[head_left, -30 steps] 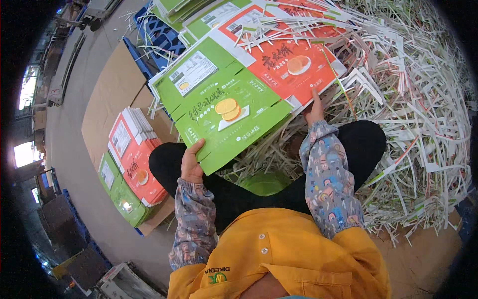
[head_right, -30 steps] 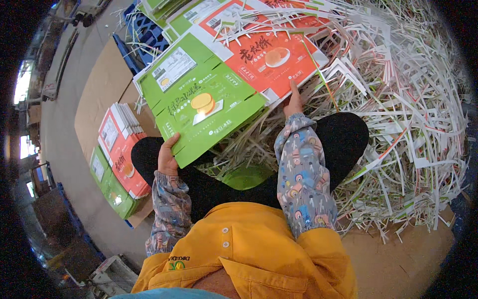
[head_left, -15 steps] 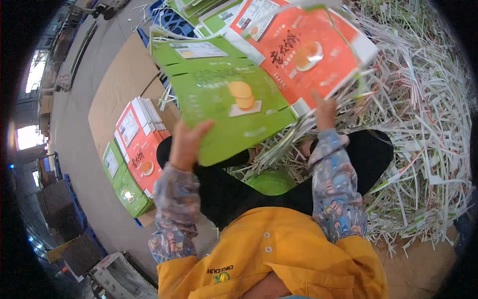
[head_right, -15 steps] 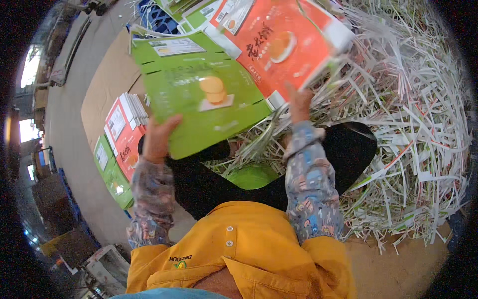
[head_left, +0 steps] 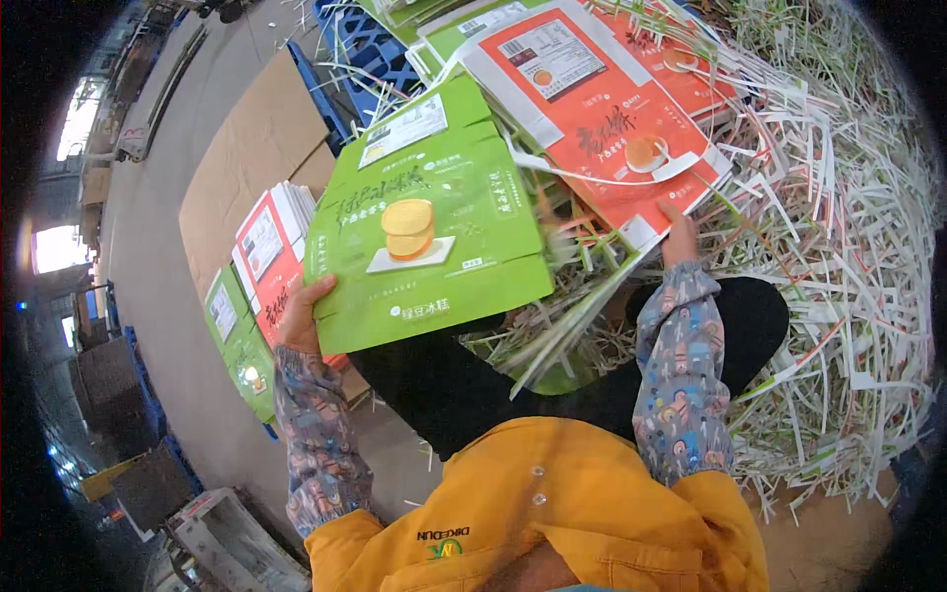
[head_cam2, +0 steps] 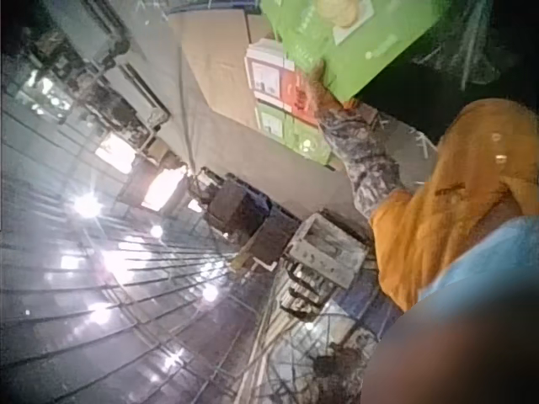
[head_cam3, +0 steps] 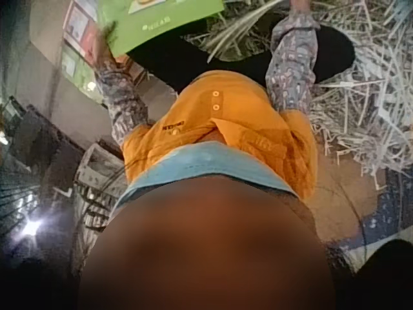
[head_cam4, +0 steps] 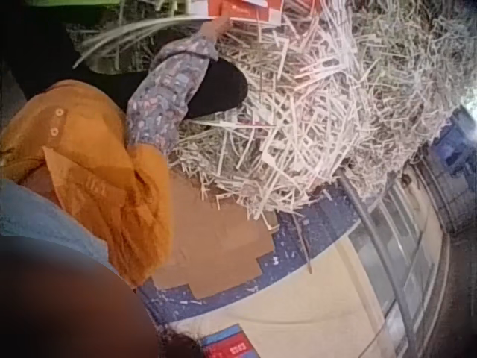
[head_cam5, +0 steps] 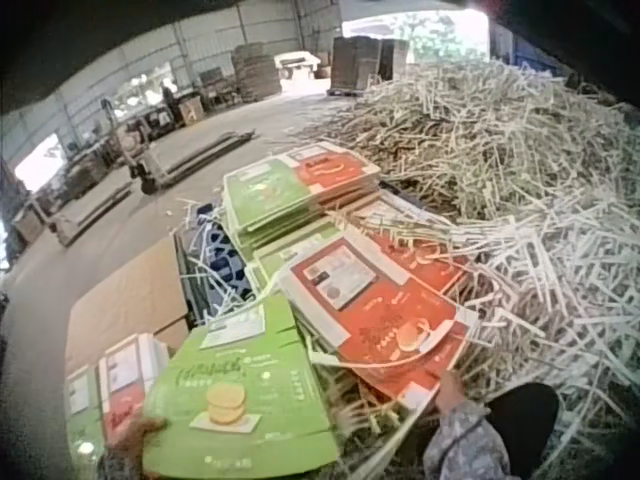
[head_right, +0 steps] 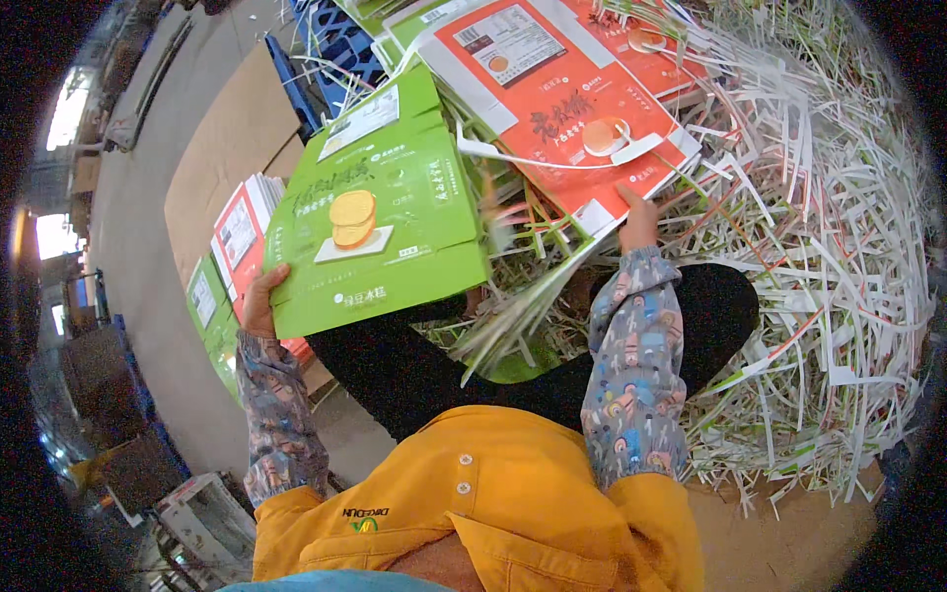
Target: Sorting through and stacking flat cardboard packaging boxes while removing shredded paper filler.
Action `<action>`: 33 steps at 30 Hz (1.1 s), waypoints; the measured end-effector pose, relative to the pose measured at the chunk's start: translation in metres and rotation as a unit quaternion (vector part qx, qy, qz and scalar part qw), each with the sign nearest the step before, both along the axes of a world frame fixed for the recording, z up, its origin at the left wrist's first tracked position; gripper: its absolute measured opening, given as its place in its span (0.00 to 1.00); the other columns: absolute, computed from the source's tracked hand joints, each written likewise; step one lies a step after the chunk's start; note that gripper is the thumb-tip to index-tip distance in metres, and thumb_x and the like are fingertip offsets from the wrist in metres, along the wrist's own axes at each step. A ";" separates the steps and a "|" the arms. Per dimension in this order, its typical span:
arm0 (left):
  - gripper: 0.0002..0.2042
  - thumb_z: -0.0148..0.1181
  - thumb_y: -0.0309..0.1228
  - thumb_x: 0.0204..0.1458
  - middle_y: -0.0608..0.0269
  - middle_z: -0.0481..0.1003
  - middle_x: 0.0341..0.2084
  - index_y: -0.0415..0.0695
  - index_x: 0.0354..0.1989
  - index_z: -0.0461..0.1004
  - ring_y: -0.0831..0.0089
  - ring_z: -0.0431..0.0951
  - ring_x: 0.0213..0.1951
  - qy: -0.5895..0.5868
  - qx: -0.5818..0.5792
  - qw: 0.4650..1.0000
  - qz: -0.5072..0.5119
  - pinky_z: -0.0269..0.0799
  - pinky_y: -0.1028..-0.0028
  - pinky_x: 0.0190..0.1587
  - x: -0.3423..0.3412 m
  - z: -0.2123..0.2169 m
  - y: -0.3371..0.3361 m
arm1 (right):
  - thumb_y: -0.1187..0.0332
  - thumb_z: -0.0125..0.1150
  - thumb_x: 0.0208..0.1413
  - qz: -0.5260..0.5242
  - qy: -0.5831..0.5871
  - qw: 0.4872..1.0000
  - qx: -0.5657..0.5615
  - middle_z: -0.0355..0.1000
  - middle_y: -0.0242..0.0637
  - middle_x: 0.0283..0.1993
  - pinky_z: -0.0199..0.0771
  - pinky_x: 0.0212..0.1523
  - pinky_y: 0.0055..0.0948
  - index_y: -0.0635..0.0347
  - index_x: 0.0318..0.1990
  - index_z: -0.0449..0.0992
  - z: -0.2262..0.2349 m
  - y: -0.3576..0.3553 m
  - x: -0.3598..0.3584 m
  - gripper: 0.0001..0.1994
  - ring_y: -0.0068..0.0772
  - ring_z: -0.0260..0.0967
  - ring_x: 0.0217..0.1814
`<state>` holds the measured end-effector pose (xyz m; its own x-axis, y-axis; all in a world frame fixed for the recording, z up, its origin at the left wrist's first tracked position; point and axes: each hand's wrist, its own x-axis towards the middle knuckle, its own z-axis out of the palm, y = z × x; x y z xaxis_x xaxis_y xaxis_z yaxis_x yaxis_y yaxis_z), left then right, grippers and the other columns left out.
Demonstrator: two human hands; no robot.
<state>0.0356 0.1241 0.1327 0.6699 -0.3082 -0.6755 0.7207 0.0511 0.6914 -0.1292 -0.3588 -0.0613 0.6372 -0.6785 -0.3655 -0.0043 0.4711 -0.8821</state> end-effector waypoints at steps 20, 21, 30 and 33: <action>0.23 0.53 0.24 0.40 0.51 0.69 0.40 0.34 0.48 0.59 0.63 0.72 0.38 0.018 -0.025 0.995 0.091 0.70 0.69 0.40 -0.033 0.013 -0.052 | 0.52 0.43 0.48 0.356 0.181 0.554 -0.731 0.43 0.35 0.62 0.34 0.49 0.72 0.33 0.57 0.50 0.005 0.099 0.255 0.26 0.55 0.39 0.62; 0.23 0.52 0.24 0.39 0.51 0.69 0.39 0.34 0.47 0.60 0.63 0.73 0.37 0.011 -0.019 0.993 0.114 0.70 0.69 0.40 -0.033 0.015 -0.057 | 0.51 0.43 0.48 0.339 0.194 0.544 -0.742 0.42 0.35 0.63 0.33 0.50 0.72 0.32 0.57 0.50 0.000 0.102 0.254 0.26 0.55 0.38 0.62; 0.22 0.52 0.27 0.35 0.48 0.71 0.32 0.31 0.43 0.62 0.61 0.75 0.30 -0.199 0.116 0.970 0.076 0.73 0.69 0.32 -0.065 0.079 0.061 | 0.48 0.39 0.51 0.396 0.269 0.511 -0.714 0.34 0.32 0.65 0.27 0.52 0.70 0.32 0.59 0.46 0.008 0.108 0.257 0.26 0.54 0.30 0.65; 0.23 0.53 0.27 0.33 0.46 0.71 0.33 0.30 0.43 0.62 0.59 0.74 0.31 -0.196 0.103 0.970 0.101 0.73 0.67 0.33 -0.095 0.110 0.073 | 0.47 0.40 0.50 0.391 0.257 0.510 -0.722 0.33 0.31 0.65 0.25 0.52 0.70 0.31 0.59 0.47 0.008 0.111 0.258 0.27 0.54 0.28 0.65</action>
<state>-0.0595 0.1974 0.2430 0.9206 -0.0290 -0.3894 0.3895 -0.0041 0.9210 0.1292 -0.2473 -0.0532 0.9911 -0.0889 -0.0994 -0.0984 -0.9905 -0.0958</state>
